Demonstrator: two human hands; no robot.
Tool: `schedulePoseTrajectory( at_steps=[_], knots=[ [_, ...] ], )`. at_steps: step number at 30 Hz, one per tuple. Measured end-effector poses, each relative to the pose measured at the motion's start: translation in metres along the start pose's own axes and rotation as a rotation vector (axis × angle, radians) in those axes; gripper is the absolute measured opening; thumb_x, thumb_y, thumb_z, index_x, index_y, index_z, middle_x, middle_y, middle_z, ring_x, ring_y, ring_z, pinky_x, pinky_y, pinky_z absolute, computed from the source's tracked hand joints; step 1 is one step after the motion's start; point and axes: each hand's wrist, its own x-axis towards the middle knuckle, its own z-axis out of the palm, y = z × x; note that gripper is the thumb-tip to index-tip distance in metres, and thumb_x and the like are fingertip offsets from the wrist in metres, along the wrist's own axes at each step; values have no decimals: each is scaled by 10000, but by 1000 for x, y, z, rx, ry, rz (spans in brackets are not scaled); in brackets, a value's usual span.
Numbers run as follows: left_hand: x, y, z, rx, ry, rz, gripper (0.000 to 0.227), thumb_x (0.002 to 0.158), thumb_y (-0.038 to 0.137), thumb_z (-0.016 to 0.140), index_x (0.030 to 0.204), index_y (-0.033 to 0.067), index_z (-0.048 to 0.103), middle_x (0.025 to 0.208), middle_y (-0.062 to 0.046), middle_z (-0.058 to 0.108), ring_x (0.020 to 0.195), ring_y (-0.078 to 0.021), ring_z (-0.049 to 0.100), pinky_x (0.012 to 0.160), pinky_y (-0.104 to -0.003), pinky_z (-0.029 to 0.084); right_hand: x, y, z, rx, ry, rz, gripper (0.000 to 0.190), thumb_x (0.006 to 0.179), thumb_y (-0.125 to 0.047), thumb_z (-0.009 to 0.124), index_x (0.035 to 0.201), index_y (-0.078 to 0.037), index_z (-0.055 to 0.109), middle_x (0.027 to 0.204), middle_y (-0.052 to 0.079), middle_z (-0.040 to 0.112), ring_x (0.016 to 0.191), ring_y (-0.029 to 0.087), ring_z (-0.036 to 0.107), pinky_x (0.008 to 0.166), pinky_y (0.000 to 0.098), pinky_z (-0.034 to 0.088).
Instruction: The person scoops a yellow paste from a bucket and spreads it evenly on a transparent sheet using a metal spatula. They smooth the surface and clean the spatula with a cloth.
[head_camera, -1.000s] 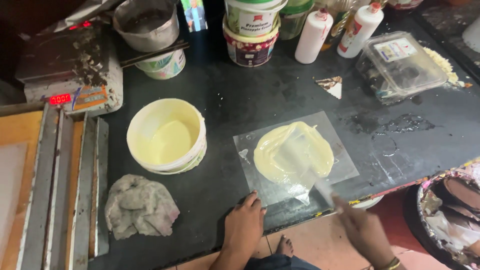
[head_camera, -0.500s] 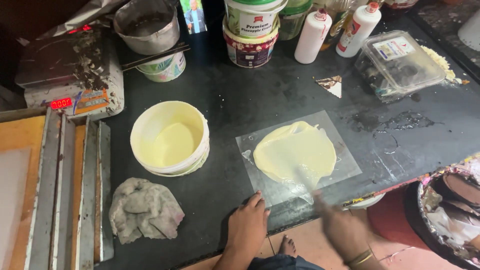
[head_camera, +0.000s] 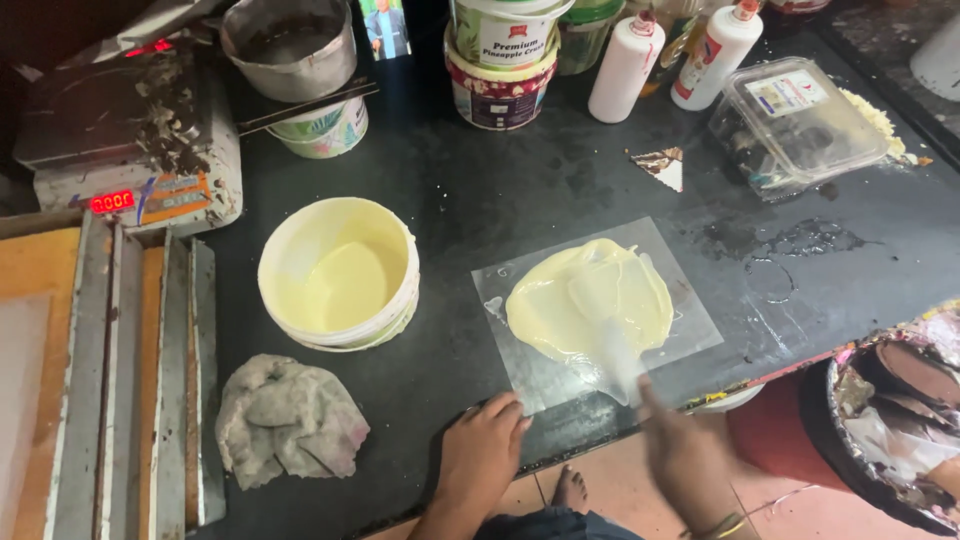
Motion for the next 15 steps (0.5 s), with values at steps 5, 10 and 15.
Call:
schedulePoseTrajectory(
  at_steps=[5,10,15],
  knots=[
    [0,-4,2,51,148,-14,197,940,195,654,1080,67,708,1119,-70,682,909,-322,689,736,-414,565,-13,-67,21,-67,-145,-110,557,918,-260,606,1467,-326,546,799,119,688,655,347,690,586,461,542],
    [4,-9,8,121,196,56,215,934,217,648,1083,73,705,1024,-91,644,898,-329,668,707,-417,556,-10,-85,19,-249,-179,-138,670,886,-229,597,1537,-303,458,797,120,675,627,319,702,559,435,569],
    [3,-15,14,162,161,22,320,960,269,634,1216,85,686,944,-95,656,846,-315,672,688,-406,555,6,-72,10,-328,-81,19,554,946,-259,542,1491,-316,463,791,139,687,606,351,701,559,462,566]
  ],
)
